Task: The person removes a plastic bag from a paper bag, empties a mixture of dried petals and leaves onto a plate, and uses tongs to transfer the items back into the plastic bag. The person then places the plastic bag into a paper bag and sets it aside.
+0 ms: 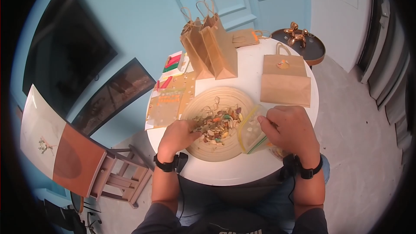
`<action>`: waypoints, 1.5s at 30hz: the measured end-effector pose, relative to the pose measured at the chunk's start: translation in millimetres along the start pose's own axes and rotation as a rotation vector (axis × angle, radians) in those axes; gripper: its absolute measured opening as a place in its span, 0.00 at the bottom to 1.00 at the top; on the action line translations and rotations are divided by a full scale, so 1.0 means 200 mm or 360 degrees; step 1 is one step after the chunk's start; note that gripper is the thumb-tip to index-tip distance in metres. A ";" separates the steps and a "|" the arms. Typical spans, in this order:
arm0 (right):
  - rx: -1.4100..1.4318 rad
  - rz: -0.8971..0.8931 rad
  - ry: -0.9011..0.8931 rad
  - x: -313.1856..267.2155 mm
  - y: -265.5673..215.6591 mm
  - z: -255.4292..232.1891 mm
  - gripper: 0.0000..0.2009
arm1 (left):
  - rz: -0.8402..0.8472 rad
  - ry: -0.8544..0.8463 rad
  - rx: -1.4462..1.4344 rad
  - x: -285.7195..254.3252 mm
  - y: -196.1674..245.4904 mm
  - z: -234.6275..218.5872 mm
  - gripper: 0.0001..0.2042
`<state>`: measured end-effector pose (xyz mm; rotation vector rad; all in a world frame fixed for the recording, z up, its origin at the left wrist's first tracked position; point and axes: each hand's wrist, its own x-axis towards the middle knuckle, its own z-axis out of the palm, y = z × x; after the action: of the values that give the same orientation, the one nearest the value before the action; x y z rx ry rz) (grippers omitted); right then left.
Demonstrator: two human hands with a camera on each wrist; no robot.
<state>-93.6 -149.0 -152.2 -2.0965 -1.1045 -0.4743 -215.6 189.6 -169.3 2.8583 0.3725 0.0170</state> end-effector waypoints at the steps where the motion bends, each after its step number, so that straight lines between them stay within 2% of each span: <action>1: -0.0003 0.0000 -0.0006 0.00 0.00 0.00 0.19 | 0.0004 0.0003 0.0003 0.00 -0.01 0.01 0.15; 4: -0.0009 -0.0018 0.0005 0.00 0.00 0.02 0.19 | 0.0092 0.0092 -0.0031 -0.01 -0.06 0.04 0.13; 7: -0.0009 -0.0012 -0.0007 0.00 0.00 0.01 0.19 | -0.0010 0.0046 -0.0014 -0.02 -0.02 0.02 0.12; 11: 0.0001 -0.0010 -0.0006 0.01 -0.01 0.01 0.18 | 0.0020 0.0085 -0.0047 -0.03 -0.04 0.03 0.10; 19: 0.0024 -0.0024 -0.0002 0.01 0.00 0.03 0.18 | 0.0121 0.0222 -0.0206 -0.12 0.07 -0.13 0.09; 25: 0.0033 -0.0028 0.0008 0.01 0.00 0.02 0.18 | 0.0391 0.0181 -0.0346 -0.18 0.32 -0.26 0.09; 28: 0.0000 -0.0002 -0.0008 0.01 -0.01 0.00 0.18 | 0.0703 0.0173 -0.0332 -0.18 0.38 -0.27 0.15; 31: 0.0017 -0.0025 0.0020 0.01 -0.01 0.00 0.18 | 0.0558 0.0195 -0.0377 -0.20 0.38 -0.29 0.17; 34: 0.0031 -0.0039 0.0031 0.00 0.00 0.00 0.18 | 0.0314 0.0203 -0.0299 -0.18 0.28 -0.29 0.19; 35: 0.0038 -0.0039 0.0029 0.00 0.00 0.00 0.18 | 0.0202 0.0198 -0.0238 -0.17 0.25 -0.27 0.14; 38: 0.0045 -0.0039 0.0019 0.00 0.00 0.00 0.18 | 0.0105 0.0163 0.0065 -0.14 0.06 -0.17 0.14; 45: 0.0004 -0.0057 0.0011 -0.01 0.00 0.01 0.18 | 0.0025 0.0121 0.0128 -0.15 -0.09 0.03 0.11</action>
<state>-94.2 -149.4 -155.0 -2.0746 -1.1395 -0.4968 -248.0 196.7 -178.4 2.9466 0.3737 0.1165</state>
